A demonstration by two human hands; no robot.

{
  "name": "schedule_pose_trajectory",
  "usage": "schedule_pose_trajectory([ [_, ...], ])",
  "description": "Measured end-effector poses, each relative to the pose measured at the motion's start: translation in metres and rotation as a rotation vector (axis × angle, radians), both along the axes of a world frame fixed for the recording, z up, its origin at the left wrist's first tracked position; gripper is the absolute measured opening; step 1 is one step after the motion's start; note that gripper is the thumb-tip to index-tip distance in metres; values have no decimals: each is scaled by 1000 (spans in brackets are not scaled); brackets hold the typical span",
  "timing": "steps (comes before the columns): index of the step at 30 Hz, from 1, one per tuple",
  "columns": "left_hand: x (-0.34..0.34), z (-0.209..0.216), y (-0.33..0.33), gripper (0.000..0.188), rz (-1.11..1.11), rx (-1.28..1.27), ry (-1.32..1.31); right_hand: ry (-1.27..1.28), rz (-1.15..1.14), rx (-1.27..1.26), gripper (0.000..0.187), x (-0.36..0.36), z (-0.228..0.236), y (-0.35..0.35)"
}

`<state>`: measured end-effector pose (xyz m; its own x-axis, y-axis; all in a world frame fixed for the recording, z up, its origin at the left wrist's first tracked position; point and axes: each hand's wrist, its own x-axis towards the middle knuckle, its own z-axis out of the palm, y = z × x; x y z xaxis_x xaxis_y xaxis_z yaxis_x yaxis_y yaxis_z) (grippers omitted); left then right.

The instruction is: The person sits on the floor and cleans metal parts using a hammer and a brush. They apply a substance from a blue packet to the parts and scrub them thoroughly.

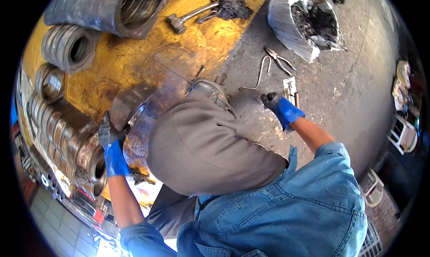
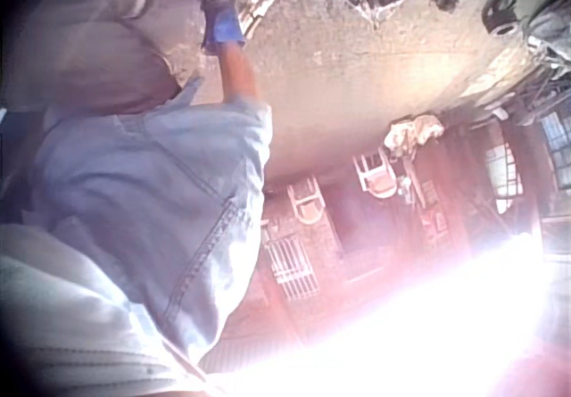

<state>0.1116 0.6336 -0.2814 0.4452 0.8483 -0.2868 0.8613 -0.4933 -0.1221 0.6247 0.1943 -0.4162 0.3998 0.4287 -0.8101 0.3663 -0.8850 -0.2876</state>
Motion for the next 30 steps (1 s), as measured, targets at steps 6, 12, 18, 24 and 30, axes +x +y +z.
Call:
schedule_pose_trajectory([
  [6,58,25,-34,103,234,-92,61,-476,584,51,33,30,1,6],
  [12,52,18,-39,112,392,-90,249,-911,560,21,40,78,-36,54],
  [18,51,15,-31,122,370,-69,295,-904,620,83,62,90,-37,110],
  [24,47,13,-39,120,354,-25,171,-1076,652,674,51,79,-53,239],
  [30,35,29,-45,114,325,68,89,-1474,1156,494,21,67,-115,391],
])
